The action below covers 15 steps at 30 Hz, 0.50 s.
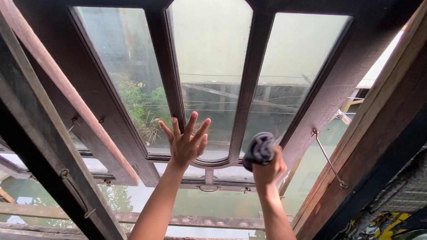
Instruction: The person wipes a multi-pane window with a dark cloth, using the left hand to steady the frame while the right hand wipes each pane in sequence. The person folds the cloth and continues wiping different sections of the same window.
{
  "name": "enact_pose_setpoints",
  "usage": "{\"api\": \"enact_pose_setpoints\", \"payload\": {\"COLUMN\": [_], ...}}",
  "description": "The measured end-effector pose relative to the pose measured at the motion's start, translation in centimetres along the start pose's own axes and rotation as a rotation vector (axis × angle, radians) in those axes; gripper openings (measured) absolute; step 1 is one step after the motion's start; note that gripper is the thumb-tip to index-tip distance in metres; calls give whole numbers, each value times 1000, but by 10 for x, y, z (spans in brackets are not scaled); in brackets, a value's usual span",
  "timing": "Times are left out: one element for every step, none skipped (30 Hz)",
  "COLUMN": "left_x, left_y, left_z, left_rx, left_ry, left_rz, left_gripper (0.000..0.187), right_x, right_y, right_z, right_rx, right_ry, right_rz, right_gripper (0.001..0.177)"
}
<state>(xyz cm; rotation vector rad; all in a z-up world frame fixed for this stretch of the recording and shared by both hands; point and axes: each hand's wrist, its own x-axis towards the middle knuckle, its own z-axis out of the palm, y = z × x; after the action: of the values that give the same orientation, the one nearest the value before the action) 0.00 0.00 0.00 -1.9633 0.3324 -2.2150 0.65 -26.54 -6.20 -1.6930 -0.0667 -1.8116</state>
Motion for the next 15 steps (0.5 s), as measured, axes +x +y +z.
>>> {"api": "enact_pose_setpoints", "payload": {"left_x": [2,4,6,7,6,6,6,5,6,6,8,10,10,11,12], "left_y": [0,0,1,1,1,0,0,1,0,1,1,2,3,4,3], "left_z": [-2,-3,-6,-5,-4,-4,-3,-3,-2,-3,-3,-4,-5,-6,-7], "left_rx": [0,0,-3,-7,1,10,8,8,9,8,5,1,-1,-8,-8], "left_ry": [2,13,21,21,30,40,39,41,47,48,55,62,65,54,44], "left_rz": [-2,1,4,3,6,8,9,7,5,7,4,2,4,2,-4], "left_gripper": [55,54,53,53,52,51,51,52,52,52,52,51,51,52,52], "right_x": [-16,-33,-50,-51,-54,-56,-47,-38,-28,-14,2,18,23,29,37], "right_y": [9,19,28,37,45,53,62,71,80,70,60,49,37,25,12], "right_z": [4,8,10,7,3,-1,-2,-4,-5,-11,-16,-21,-18,-15,-10], "right_rx": [0,3,3,-1,-4,-7,-9,-48,-87,-87,-68,-49,-51,5,66], "right_ry": [1,-91,-183,-183,-227,-271,-272,-179,-85,-83,-54,-26,-21,-2,15], "right_rz": [-2,-107,-209,-210,-238,-265,-263,-218,-174,-173,-157,-140,-139,-118,-102], "right_gripper": [19,18,18,18,20,22,22,21,20,20,22,23,23,23,23]}}
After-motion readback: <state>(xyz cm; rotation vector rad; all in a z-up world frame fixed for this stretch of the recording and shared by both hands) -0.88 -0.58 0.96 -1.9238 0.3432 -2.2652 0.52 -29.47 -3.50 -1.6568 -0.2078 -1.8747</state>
